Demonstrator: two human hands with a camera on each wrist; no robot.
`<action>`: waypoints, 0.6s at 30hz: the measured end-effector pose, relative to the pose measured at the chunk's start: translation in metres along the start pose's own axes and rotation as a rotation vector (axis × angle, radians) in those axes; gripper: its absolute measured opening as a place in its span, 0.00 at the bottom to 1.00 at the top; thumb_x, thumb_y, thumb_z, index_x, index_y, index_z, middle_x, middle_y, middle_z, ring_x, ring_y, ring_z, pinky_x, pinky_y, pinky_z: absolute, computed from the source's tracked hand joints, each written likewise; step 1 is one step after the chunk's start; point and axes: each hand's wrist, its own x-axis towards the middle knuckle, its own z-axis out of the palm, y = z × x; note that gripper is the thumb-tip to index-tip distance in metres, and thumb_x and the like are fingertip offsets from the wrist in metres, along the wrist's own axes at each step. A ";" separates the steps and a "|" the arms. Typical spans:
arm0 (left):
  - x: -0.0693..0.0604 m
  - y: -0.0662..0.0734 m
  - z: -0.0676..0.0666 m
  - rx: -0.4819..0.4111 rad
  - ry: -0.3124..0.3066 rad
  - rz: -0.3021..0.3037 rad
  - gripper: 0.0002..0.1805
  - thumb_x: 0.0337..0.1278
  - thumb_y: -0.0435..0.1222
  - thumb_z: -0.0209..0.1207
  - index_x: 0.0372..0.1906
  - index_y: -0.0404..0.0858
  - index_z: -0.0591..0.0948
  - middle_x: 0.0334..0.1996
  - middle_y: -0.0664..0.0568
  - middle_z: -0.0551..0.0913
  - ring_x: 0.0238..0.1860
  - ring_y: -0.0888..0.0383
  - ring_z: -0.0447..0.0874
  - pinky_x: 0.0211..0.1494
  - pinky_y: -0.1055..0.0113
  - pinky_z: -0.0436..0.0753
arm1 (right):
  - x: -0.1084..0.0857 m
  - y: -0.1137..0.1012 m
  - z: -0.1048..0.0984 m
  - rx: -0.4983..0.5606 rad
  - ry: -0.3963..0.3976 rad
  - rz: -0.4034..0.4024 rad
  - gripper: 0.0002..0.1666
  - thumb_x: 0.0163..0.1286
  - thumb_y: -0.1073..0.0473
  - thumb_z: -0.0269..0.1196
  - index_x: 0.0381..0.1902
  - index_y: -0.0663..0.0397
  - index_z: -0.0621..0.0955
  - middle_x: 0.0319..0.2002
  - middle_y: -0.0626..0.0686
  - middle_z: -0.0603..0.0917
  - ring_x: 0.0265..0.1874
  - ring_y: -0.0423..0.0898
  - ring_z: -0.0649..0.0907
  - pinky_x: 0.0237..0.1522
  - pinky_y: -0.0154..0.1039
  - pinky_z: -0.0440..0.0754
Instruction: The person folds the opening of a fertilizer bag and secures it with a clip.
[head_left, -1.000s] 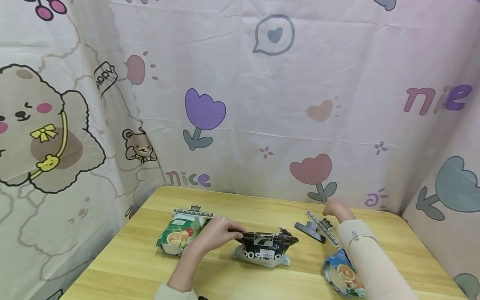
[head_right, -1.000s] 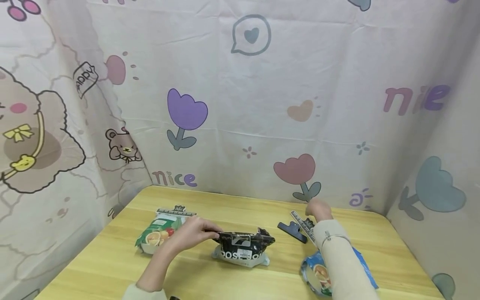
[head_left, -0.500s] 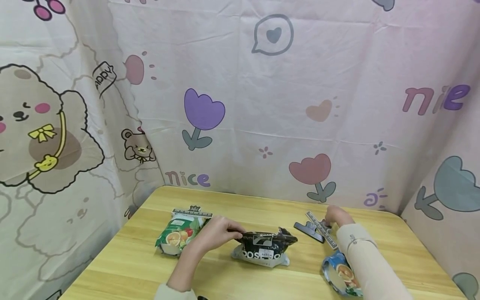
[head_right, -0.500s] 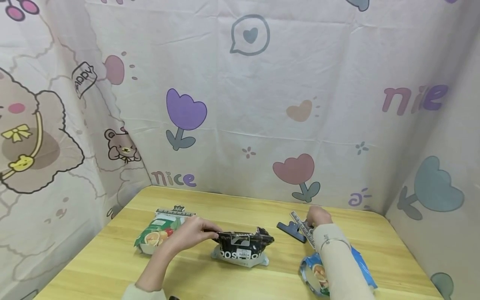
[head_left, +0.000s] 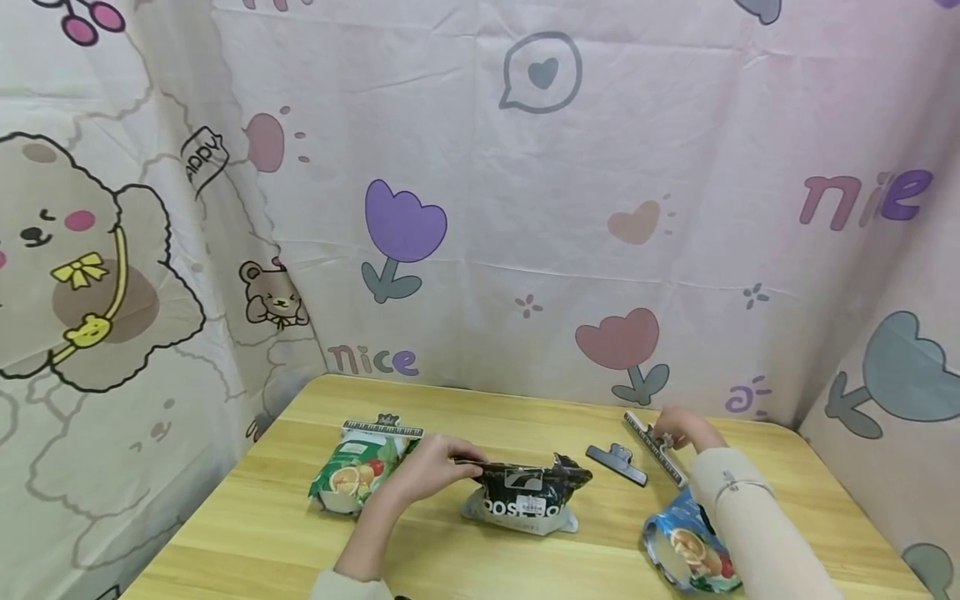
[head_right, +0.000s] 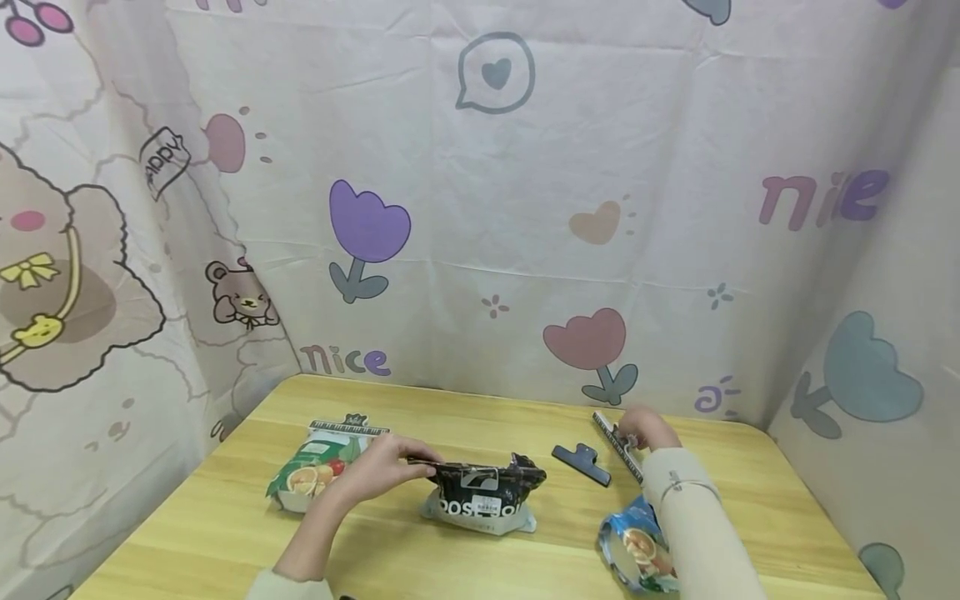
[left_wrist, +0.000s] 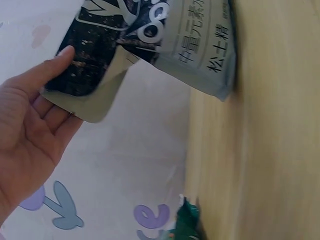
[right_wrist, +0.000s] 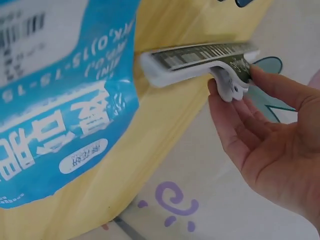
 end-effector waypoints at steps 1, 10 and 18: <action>0.000 -0.002 0.000 -0.015 0.000 -0.003 0.08 0.53 0.33 0.62 0.39 0.43 0.85 0.37 0.56 0.84 0.40 0.60 0.81 0.41 0.68 0.78 | -0.003 -0.001 -0.001 0.028 0.014 -0.014 0.08 0.56 0.72 0.53 0.19 0.62 0.69 0.19 0.52 0.70 0.20 0.43 0.73 0.32 0.39 0.80; 0.003 -0.020 0.005 -0.097 0.038 -0.021 0.08 0.55 0.38 0.61 0.39 0.42 0.85 0.39 0.54 0.83 0.43 0.55 0.79 0.41 0.66 0.78 | -0.014 -0.015 -0.007 0.329 0.099 -0.141 0.09 0.63 0.67 0.54 0.29 0.71 0.75 0.22 0.50 0.72 0.21 0.41 0.73 0.32 0.35 0.80; 0.006 -0.020 0.007 -0.097 0.085 -0.013 0.09 0.58 0.36 0.59 0.40 0.37 0.83 0.40 0.50 0.82 0.43 0.53 0.78 0.38 0.66 0.77 | -0.045 -0.052 -0.008 0.420 0.146 -0.308 0.25 0.70 0.64 0.52 0.51 0.88 0.66 0.37 0.62 0.80 0.32 0.45 0.81 0.45 0.44 0.78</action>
